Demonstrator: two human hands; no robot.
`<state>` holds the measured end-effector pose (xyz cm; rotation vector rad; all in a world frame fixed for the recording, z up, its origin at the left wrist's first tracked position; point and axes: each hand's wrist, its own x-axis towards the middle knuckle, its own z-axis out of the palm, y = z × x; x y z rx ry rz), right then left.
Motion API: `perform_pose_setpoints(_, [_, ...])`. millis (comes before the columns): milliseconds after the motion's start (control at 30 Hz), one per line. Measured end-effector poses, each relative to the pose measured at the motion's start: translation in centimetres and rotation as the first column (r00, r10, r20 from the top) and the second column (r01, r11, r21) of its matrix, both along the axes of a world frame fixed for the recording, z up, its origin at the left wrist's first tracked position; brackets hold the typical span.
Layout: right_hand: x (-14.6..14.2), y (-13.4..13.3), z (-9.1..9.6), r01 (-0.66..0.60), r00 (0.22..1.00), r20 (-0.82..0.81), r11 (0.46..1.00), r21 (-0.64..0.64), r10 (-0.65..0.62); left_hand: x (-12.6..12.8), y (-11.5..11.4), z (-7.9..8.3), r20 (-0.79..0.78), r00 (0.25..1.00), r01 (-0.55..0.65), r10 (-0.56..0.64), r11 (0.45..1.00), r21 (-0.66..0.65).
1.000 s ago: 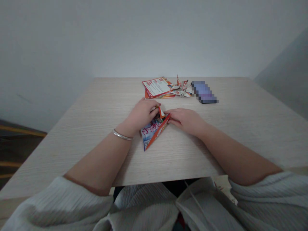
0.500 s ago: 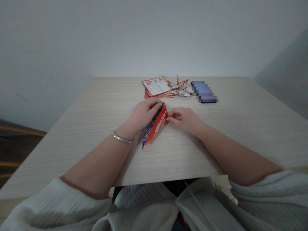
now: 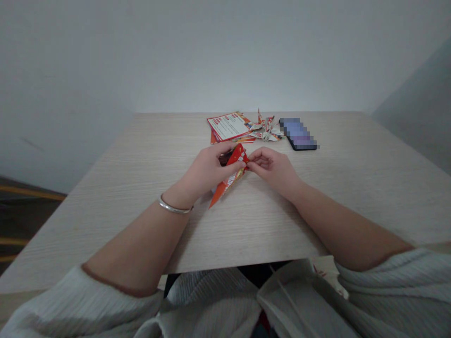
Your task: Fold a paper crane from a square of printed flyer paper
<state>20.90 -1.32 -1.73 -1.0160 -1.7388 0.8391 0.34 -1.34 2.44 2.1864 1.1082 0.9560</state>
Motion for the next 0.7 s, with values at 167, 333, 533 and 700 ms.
perform_pose_setpoints(167, [-0.1,0.3,-0.4,-0.059,0.985,-0.163,0.998,-0.008,0.057,-0.6,0.4,0.1,-0.069,0.998,0.004,0.012,0.974,0.228])
perform_pose_setpoints(333, [-0.2,0.4,-0.4,-0.061,0.984,-0.166,0.997,0.041,0.067,-1.3,1.2,0.3,-0.18,0.984,0.074,0.0,0.912,0.404])
perform_pose_setpoints(533, [0.3,-0.1,0.5,0.063,0.995,0.049,0.947,0.314,-0.083,-1.1,0.9,-0.3,-0.07,0.994,-0.045,0.087,0.887,0.46])
perform_pose_setpoints(700, [1.0,-0.1,1.3,0.035,0.944,0.234,0.773,0.634,-0.235,-0.2,0.5,-1.4,0.096,0.995,-0.016,-0.021,0.929,0.369])
